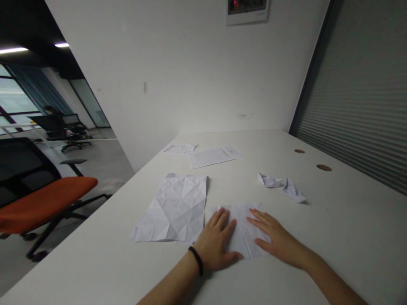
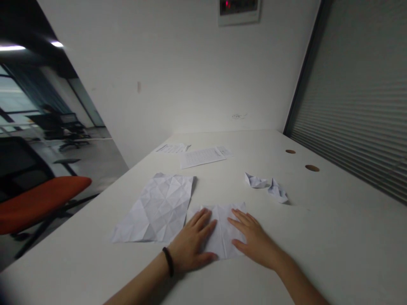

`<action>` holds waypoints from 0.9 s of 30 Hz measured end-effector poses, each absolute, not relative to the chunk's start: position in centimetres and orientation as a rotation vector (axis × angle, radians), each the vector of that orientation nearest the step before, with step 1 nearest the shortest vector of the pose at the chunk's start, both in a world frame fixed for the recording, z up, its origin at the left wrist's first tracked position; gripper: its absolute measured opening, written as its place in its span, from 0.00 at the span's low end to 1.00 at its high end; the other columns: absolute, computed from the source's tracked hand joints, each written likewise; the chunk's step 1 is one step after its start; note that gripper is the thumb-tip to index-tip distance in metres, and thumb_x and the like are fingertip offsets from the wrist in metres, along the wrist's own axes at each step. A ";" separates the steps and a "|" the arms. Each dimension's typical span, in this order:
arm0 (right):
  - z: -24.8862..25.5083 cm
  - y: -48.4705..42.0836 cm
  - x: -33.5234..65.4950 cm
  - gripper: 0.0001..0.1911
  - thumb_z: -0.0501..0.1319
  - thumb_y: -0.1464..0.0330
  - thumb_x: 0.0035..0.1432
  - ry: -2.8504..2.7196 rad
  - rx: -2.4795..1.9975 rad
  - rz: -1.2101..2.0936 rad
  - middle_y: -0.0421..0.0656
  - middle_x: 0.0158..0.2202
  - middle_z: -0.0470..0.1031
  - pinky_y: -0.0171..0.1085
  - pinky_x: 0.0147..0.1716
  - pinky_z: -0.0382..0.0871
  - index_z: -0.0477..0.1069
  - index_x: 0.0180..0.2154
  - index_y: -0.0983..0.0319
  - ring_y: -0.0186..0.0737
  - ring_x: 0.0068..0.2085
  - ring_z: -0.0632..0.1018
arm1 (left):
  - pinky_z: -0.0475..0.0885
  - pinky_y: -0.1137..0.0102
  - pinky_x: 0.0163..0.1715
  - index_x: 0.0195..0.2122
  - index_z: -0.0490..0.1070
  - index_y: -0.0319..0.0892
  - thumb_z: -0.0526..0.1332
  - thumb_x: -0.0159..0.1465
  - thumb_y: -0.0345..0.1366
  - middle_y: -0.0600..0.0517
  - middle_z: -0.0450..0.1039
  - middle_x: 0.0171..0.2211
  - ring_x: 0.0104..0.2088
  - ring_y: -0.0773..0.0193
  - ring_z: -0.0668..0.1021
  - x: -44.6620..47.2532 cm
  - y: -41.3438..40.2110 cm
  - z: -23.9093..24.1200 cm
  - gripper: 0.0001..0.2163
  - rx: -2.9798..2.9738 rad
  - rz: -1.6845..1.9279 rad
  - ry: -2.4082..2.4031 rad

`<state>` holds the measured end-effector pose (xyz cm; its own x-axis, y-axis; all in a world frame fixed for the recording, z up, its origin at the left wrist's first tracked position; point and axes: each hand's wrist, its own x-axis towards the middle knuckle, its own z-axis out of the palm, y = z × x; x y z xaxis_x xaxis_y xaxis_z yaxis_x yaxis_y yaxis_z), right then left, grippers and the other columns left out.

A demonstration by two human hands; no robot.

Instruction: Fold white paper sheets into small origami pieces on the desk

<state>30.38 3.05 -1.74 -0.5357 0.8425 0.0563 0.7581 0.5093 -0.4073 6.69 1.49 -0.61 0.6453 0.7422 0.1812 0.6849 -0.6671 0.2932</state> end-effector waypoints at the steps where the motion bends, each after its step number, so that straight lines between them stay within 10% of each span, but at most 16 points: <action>1: -1.4 3.0 30.6 0.31 0.60 0.65 0.49 -2.506 -1.364 0.552 0.46 0.62 0.51 0.51 0.58 0.47 0.57 0.57 0.56 0.46 0.62 0.52 | 0.49 0.44 0.53 0.58 0.54 0.38 0.57 0.52 0.57 0.36 0.48 0.60 0.59 0.39 0.50 6.4 1.6 -0.7 0.38 2.640 0.368 1.222; 8: 0.1 2.6 32.7 0.42 0.64 0.68 0.40 -2.489 -1.304 0.913 0.44 0.64 0.42 0.49 0.59 0.44 0.53 0.58 0.55 0.48 0.63 0.46 | 0.48 0.46 0.54 0.59 0.53 0.37 0.62 0.42 0.60 0.34 0.46 0.60 0.59 0.38 0.51 5.4 1.7 0.2 0.47 2.629 0.172 1.191; 15: 0.9 3.2 33.8 0.26 0.57 0.72 0.45 -2.212 -1.363 0.924 0.48 0.52 0.69 0.47 0.56 0.54 0.68 0.50 0.62 0.48 0.55 0.66 | 0.60 0.54 0.51 0.57 0.57 0.42 0.62 0.48 0.53 0.43 0.62 0.55 0.54 0.46 0.65 4.6 1.7 1.8 0.37 2.602 0.223 1.118; 21: 1.6 3.5 33.4 0.18 0.60 0.58 0.49 -1.708 -1.334 0.937 0.46 0.38 0.78 0.43 0.42 0.69 0.74 0.40 0.61 0.48 0.40 0.77 | 0.63 0.57 0.47 0.58 0.52 0.42 0.40 0.64 0.53 0.42 0.63 0.51 0.50 0.52 0.67 4.4 1.6 1.4 0.27 2.565 1.170 0.952; 27: 0.9 4.6 32.6 0.31 0.62 0.54 0.46 -1.225 -1.232 1.037 0.43 0.30 0.77 0.38 0.28 0.72 0.62 0.51 0.60 0.42 0.29 0.78 | 0.66 0.62 0.40 0.51 0.61 0.45 0.50 0.60 0.30 0.47 0.67 0.40 0.41 0.58 0.70 6.2 -0.2 1.5 0.17 2.740 1.907 0.772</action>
<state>32.58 4.56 0.86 0.0952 0.9908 0.0961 0.0687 0.0897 -0.9936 6.16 -0.23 1.47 0.2937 0.1966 0.9355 0.5098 -0.8600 0.0208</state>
